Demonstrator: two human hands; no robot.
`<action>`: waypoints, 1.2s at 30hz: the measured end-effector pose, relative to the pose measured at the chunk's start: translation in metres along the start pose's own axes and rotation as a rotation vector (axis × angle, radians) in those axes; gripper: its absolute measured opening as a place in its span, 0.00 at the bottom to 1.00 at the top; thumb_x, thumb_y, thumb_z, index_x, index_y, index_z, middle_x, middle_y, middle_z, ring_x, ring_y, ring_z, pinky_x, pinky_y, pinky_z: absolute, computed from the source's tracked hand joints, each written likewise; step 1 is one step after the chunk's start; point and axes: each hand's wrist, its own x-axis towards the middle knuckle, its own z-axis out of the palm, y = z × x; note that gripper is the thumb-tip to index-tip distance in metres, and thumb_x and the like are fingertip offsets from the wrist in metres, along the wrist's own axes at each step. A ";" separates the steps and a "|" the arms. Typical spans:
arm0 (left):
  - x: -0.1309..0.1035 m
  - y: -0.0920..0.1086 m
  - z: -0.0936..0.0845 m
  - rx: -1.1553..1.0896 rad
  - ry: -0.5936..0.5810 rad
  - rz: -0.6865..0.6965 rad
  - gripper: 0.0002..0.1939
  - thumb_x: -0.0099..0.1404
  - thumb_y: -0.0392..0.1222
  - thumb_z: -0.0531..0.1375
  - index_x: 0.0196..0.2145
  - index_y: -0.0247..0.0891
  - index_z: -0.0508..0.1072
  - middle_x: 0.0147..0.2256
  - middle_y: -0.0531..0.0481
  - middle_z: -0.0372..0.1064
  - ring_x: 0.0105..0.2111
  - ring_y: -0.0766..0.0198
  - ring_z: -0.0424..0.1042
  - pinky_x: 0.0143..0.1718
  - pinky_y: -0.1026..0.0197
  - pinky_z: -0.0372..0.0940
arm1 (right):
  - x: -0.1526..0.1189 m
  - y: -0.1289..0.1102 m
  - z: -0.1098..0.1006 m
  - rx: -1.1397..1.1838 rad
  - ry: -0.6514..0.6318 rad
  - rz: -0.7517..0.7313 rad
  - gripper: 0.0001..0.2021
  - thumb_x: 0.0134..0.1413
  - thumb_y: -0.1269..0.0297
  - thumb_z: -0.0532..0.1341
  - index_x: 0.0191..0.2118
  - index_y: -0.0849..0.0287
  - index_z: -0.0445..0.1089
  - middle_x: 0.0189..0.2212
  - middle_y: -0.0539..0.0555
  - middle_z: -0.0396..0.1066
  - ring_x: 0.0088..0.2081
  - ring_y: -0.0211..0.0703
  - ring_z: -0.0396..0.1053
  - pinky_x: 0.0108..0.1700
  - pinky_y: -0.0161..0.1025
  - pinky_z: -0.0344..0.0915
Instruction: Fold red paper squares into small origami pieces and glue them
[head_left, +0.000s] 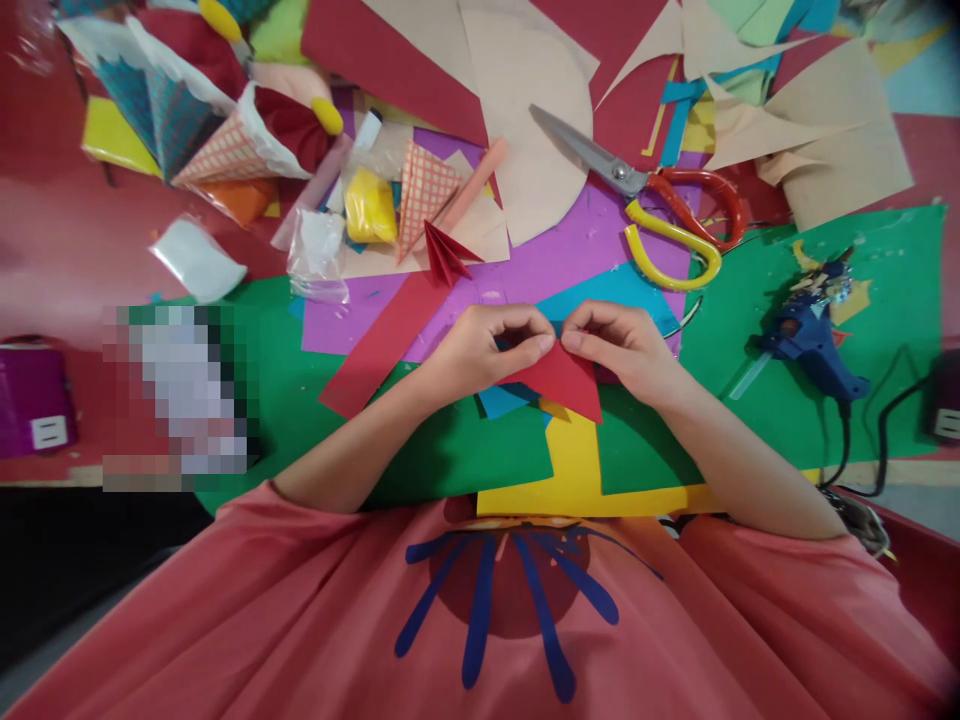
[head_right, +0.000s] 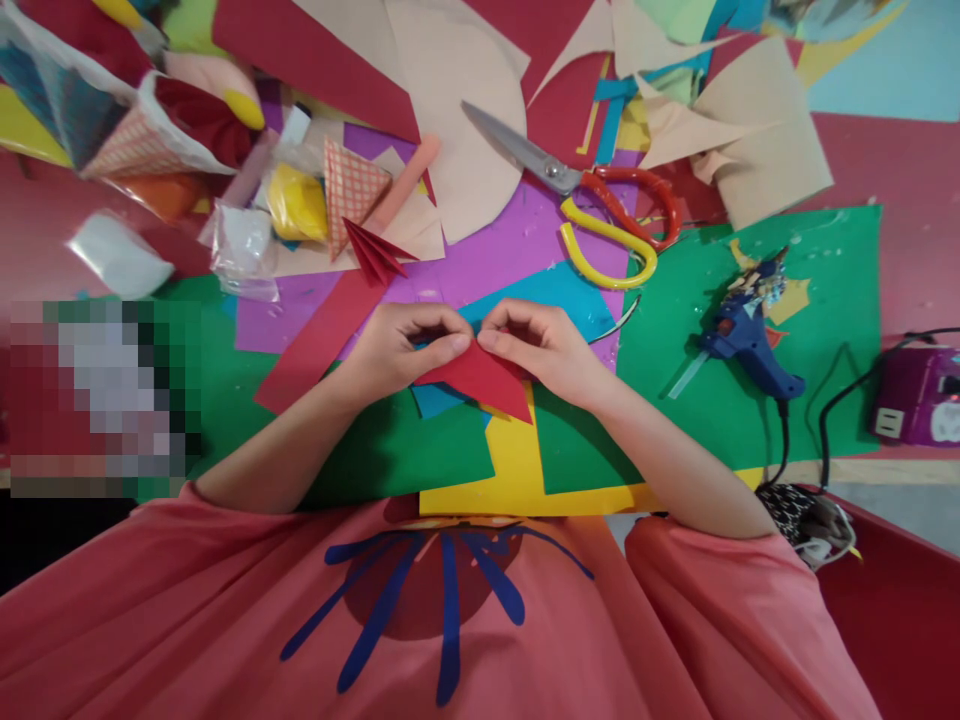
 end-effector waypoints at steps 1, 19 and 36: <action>0.000 0.000 -0.001 -0.032 0.004 0.001 0.11 0.60 0.44 0.58 0.25 0.35 0.72 0.23 0.54 0.68 0.23 0.72 0.64 0.25 0.69 0.59 | 0.001 0.000 -0.001 0.060 0.004 0.023 0.16 0.50 0.51 0.65 0.26 0.59 0.65 0.21 0.45 0.61 0.22 0.30 0.54 0.23 0.32 0.52; 0.004 -0.009 -0.007 -0.374 0.166 -0.018 0.26 0.57 0.67 0.59 0.23 0.41 0.60 0.16 0.58 0.58 0.15 0.71 0.60 0.18 0.65 0.61 | 0.010 0.005 -0.014 0.332 -0.037 0.089 0.19 0.43 0.48 0.68 0.26 0.56 0.61 0.20 0.44 0.60 0.20 0.31 0.58 0.22 0.32 0.59; 0.007 -0.008 -0.004 -0.146 0.138 -0.040 0.20 0.59 0.57 0.62 0.23 0.38 0.66 0.18 0.57 0.60 0.18 0.73 0.60 0.20 0.68 0.56 | 0.007 0.004 -0.011 -0.084 0.142 -0.090 0.11 0.47 0.56 0.65 0.26 0.59 0.69 0.22 0.48 0.67 0.24 0.34 0.61 0.27 0.34 0.59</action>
